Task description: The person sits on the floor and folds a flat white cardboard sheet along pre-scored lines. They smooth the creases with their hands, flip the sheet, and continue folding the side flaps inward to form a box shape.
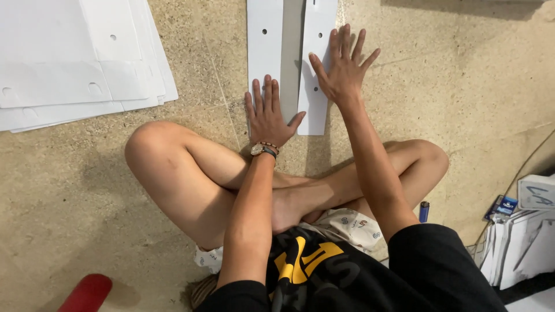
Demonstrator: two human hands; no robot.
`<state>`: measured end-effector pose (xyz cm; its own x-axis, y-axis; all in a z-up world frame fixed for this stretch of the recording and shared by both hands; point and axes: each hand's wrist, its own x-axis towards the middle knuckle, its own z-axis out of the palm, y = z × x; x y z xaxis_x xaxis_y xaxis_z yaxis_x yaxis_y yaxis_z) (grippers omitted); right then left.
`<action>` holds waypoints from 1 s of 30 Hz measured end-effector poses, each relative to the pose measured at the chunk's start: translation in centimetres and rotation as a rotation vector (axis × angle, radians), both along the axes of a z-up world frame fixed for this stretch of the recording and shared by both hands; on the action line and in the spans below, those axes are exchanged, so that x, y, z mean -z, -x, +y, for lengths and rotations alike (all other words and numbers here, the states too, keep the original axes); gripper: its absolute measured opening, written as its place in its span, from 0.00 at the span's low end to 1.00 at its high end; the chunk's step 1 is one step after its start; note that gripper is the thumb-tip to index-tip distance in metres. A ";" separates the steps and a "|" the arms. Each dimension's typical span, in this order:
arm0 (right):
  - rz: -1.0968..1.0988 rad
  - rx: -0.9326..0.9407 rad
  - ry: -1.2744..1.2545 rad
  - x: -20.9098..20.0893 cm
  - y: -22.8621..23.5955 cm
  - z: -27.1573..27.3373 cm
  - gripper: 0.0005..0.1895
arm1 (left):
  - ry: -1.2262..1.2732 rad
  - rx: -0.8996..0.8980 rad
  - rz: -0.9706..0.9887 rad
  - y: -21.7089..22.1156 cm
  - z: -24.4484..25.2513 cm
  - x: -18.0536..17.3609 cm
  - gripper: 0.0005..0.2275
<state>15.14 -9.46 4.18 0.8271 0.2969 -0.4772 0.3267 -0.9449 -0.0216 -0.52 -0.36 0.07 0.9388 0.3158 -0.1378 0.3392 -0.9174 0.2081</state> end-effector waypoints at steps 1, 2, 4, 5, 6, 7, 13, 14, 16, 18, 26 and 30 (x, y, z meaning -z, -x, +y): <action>-0.011 -0.012 0.017 -0.6 0.0 0.3 0.41 | -0.019 0.004 -0.015 -0.1 0.0 -0.1 0.41; -0.010 -0.014 0.015 -0.8 0.0 0.5 0.41 | -0.021 0.003 -0.014 -0.1 0.2 -0.1 0.41; -0.003 -0.015 0.010 -1.4 -0.1 0.6 0.44 | -0.025 -0.001 -0.037 -0.3 0.1 0.1 0.41; -0.007 -0.012 0.015 -1.1 0.3 0.0 0.44 | -0.020 0.003 -0.041 -0.1 -0.2 0.1 0.41; 0.002 -0.006 0.014 -0.8 0.5 -0.1 0.43 | 0.007 -0.005 -0.029 -0.1 -0.1 0.1 0.41; 0.011 -0.001 0.014 -0.4 0.6 -0.2 0.43 | 0.034 -0.013 -0.018 -0.1 -0.1 0.1 0.41; -0.049 -0.028 -0.015 -0.1 1.6 -0.8 0.42 | 0.006 -0.009 -0.014 -0.2 0.0 -0.1 0.41; -0.053 -0.026 -0.016 -0.2 1.8 -0.8 0.42 | 0.005 -0.008 -0.019 -0.3 -0.1 0.0 0.41; -0.038 -0.010 -0.069 -0.3 2.3 -0.8 0.42 | 0.040 -0.018 -0.025 -0.1 -0.2 0.2 0.41; -0.036 -0.014 -0.057 -0.5 2.6 -0.7 0.42 | 0.035 -0.017 -0.014 0.0 -0.1 0.1 0.41; -0.051 -0.011 -0.072 -0.3 3.8 -1.3 0.42 | 0.050 -0.014 0.021 -0.3 -0.4 1.0 0.42; -0.088 -0.002 -0.101 -0.2 4.6 -1.4 0.44 | 0.100 -0.103 -0.204 -0.2 -0.8 2.7 0.42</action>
